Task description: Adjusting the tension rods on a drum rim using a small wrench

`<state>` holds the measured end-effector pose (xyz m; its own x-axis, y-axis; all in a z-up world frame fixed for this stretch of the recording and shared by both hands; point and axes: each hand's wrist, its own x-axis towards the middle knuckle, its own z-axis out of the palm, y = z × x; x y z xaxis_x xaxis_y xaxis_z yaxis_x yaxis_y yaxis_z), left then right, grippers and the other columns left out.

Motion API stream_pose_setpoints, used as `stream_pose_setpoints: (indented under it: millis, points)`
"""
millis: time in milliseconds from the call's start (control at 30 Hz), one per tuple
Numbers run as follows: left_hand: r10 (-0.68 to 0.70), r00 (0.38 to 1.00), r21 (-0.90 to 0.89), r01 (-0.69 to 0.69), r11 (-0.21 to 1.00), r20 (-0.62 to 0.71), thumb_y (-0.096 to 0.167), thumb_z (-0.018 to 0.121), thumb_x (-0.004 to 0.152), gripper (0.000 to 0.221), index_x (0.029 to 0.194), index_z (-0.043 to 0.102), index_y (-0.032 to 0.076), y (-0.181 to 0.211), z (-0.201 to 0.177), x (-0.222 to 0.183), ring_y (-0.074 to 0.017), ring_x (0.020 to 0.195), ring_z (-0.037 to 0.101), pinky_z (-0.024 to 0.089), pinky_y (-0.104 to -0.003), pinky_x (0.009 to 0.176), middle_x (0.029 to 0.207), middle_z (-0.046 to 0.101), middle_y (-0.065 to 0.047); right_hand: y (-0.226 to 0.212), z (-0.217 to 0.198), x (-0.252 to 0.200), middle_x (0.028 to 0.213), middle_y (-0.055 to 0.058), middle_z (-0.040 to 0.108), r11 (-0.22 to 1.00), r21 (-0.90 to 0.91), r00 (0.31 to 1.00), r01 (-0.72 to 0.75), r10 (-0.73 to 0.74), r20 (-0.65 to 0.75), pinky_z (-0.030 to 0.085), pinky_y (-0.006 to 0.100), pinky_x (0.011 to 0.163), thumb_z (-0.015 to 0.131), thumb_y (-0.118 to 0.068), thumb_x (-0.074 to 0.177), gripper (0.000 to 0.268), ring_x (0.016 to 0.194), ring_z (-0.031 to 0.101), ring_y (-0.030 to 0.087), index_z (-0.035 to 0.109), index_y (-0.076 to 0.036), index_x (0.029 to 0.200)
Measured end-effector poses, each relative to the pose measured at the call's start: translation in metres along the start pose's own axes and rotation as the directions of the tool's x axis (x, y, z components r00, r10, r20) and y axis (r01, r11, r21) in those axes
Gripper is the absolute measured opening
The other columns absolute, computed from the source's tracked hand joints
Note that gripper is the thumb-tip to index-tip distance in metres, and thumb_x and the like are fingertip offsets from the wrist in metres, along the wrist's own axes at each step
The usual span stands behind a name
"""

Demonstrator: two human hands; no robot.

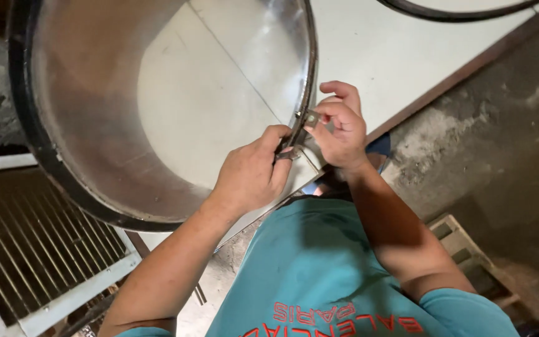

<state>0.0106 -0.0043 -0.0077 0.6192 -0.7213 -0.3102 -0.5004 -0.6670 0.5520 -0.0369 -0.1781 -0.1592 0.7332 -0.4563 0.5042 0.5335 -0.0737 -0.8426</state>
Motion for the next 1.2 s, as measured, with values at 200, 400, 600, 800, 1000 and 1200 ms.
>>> stream_pose_setpoints:
  millis: [200,400,600,800,1000,1200]
  points:
    - [0.006,1.000,0.021,-0.006,1.000,-0.023,0.029,0.044,0.102,0.031,0.130,0.048,0.014,0.004,-0.002,0.000,-0.0452,0.081,0.073,0.057,-0.057,0.071,0.088,0.073,-0.019,0.001,0.009,-0.004,0.127,0.024,0.047,0.991,-0.126,0.999,0.043,-0.046,-0.018,0.046,0.032,0.075,0.070,-0.003,0.099,0.008,0.086,0.056,0.023,0.065,0.000,0.094]
    - [-0.007,0.998,-0.105,0.000,0.995,-0.070,0.022,0.052,0.096,0.040,0.132,0.044,0.009,0.015,-0.011,-0.015,-0.0551,0.081,0.068,0.053,-0.065,0.071,0.084,0.067,-0.027,-0.024,0.011,-0.013,0.137,0.021,0.041,0.994,-0.112,1.000,0.004,-0.004,0.002,0.043,0.034,0.083,0.059,-0.011,0.105,0.009,0.097,0.054,0.024,0.054,-0.005,0.108]
    - [0.002,0.974,-0.939,-0.220,0.266,-0.228,0.006,0.050,0.106,0.015,0.110,0.058,-0.005,0.042,0.004,-0.048,-0.0148,0.076,0.048,0.048,-0.030,0.070,0.079,0.053,-0.006,-0.134,-0.003,-0.038,0.102,0.009,0.069,0.879,-0.010,0.848,-0.476,0.462,0.259,0.055,0.029,0.081,0.062,-0.026,0.094,0.042,0.085,0.068,0.015,0.069,0.001,0.126]
    - [-0.149,0.798,-0.769,-0.484,0.419,-0.584,0.002,0.088,0.078,0.017,0.081,0.073,-0.005,0.045,0.055,-0.019,-0.0358,0.100,0.072,0.058,-0.044,0.096,0.085,0.076,-0.018,-0.148,-0.003,-0.067,0.094,0.010,0.065,0.866,-0.125,0.845,-0.484,0.500,0.188,0.054,0.033,0.073,0.058,-0.015,0.101,0.024,0.076,0.062,0.016,0.064,-0.001,0.119]
    - [0.087,0.846,-0.380,-0.326,0.866,-0.526,0.037,0.083,0.083,0.040,0.110,0.077,0.008,0.021,0.047,-0.023,-0.0251,0.099,0.072,0.058,-0.037,0.091,0.099,0.075,-0.007,-0.162,0.002,-0.055,0.052,-0.004,0.044,0.713,-0.241,0.748,-0.659,0.657,-0.101,0.035,0.022,0.048,0.045,-0.012,0.106,0.029,0.048,0.037,0.006,0.070,0.001,0.117]
    - [0.307,0.820,0.232,-0.218,0.948,-0.484,0.029,0.084,0.084,0.052,0.126,0.067,0.004,0.003,0.016,-0.036,-0.0366,0.095,0.061,0.053,-0.048,0.080,0.100,0.060,-0.013,-0.150,0.015,-0.040,0.059,-0.002,0.046,0.603,-0.296,0.661,-0.741,0.733,-0.161,0.034,0.023,0.051,0.048,-0.012,0.104,0.030,0.054,0.040,0.009,0.070,-0.009,0.123]
